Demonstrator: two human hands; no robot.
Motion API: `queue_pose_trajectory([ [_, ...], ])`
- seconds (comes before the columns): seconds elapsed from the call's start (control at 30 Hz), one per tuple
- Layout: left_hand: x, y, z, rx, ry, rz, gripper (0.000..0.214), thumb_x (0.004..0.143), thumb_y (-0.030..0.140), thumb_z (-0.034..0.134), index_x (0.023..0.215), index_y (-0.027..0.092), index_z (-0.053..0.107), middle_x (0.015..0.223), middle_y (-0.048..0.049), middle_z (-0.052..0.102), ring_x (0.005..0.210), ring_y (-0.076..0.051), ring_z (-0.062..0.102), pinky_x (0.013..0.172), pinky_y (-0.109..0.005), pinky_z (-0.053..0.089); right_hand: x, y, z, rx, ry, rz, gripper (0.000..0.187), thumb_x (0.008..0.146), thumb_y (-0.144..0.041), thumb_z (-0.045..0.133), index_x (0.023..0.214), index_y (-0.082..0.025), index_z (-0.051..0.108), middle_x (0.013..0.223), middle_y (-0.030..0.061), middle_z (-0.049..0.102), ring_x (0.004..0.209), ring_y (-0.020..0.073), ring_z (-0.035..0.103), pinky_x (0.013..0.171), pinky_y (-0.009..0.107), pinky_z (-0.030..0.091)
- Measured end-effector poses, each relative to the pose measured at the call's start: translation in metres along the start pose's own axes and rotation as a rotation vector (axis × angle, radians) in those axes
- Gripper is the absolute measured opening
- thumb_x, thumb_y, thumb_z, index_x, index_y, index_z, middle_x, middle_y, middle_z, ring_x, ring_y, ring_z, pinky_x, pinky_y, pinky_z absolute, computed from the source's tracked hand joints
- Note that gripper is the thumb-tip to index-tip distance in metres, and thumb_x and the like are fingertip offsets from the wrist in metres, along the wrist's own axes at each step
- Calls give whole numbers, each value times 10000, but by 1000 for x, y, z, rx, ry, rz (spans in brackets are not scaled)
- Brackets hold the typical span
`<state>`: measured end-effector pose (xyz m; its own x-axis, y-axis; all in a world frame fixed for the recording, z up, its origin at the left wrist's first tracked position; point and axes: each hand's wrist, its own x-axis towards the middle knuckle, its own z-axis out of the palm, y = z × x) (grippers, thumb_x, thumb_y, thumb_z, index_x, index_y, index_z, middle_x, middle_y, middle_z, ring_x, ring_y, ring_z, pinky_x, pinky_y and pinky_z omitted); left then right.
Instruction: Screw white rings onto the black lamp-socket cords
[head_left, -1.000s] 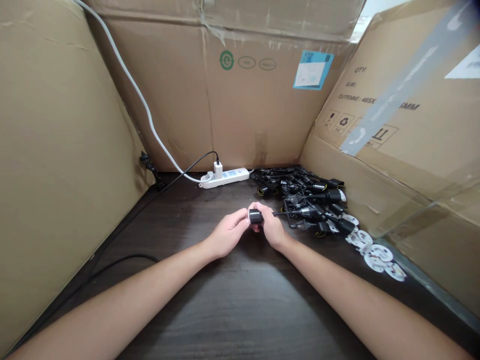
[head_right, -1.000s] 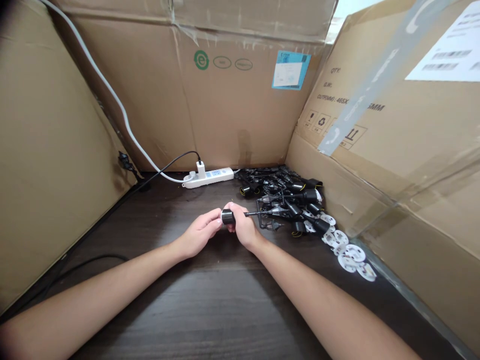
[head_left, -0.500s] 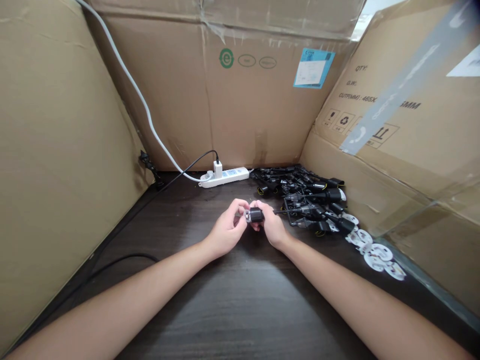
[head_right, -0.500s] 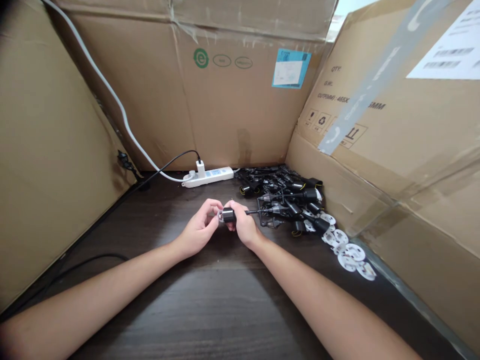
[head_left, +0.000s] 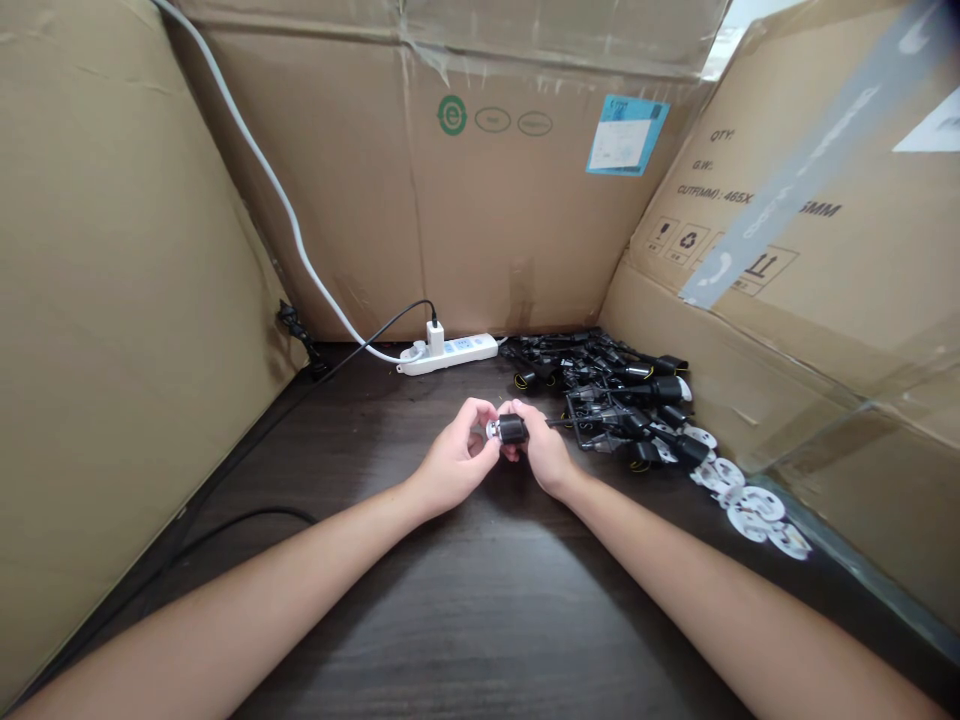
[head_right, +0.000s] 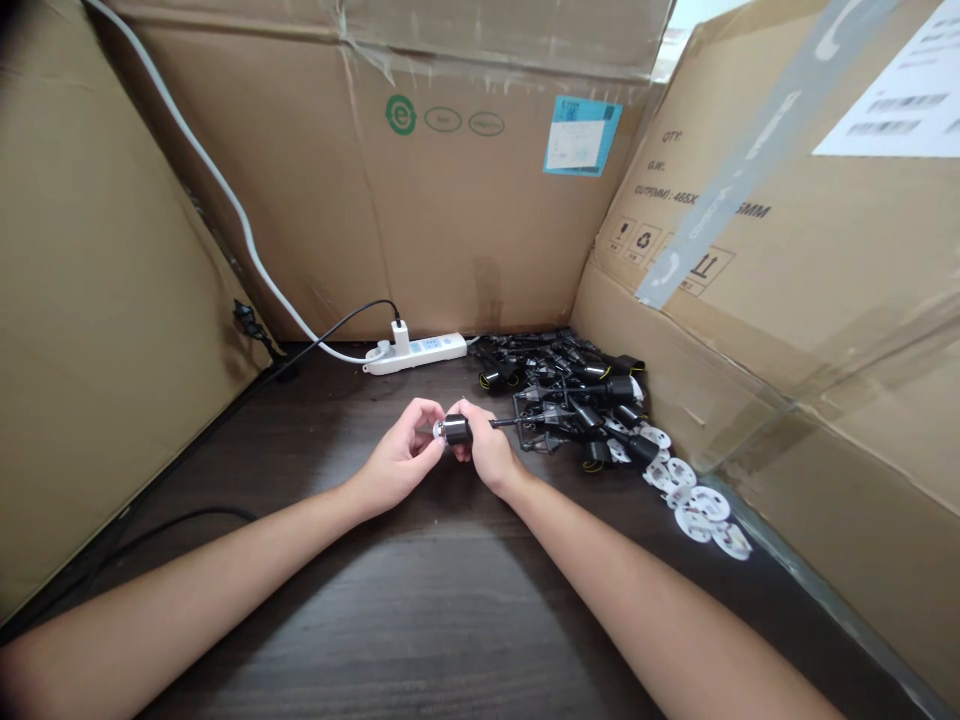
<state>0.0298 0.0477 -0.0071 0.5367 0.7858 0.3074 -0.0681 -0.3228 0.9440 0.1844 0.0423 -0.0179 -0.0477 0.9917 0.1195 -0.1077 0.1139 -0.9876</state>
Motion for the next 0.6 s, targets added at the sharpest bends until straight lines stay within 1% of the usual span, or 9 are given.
queue_pose_trajectory([
  [0.13,0,-4,0,38,3,24,136,927,243,527,1026,205,443,904,14,555,688,-99,583,606,-216,436,0,-1,1,-3,-6,-4,423,907,-526,444,670,-202,579,494,-30,477,440,126,422,445,243,351],
  [0.27,0,-6,-1,56,7,23,135,945,264,512,1046,205,444,932,-2,568,756,-127,623,650,-241,464,-1,-4,2,-16,3,-7,419,901,-526,452,664,-203,573,496,-29,478,437,125,419,445,247,354],
  [0.4,-1,-1,-1,-11,-10,18,150,930,250,523,1043,208,433,950,-14,593,816,-150,647,712,-266,484,-2,-6,3,-47,6,-14,441,911,-528,442,648,-198,570,473,-33,463,432,121,418,437,239,350],
  [0.53,-3,4,-1,-89,-34,13,177,888,179,522,1030,213,423,953,-4,579,817,-141,650,698,-252,471,-2,-6,3,-77,11,-14,466,920,-555,434,645,-201,563,475,-36,461,428,121,423,431,242,345],
  [0.6,-3,5,-1,-98,-30,22,169,887,176,520,1019,213,422,951,-1,572,815,-136,646,697,-248,469,-2,-5,3,-83,11,-17,475,924,-558,430,638,-202,560,469,-36,460,426,120,422,430,241,346],
])
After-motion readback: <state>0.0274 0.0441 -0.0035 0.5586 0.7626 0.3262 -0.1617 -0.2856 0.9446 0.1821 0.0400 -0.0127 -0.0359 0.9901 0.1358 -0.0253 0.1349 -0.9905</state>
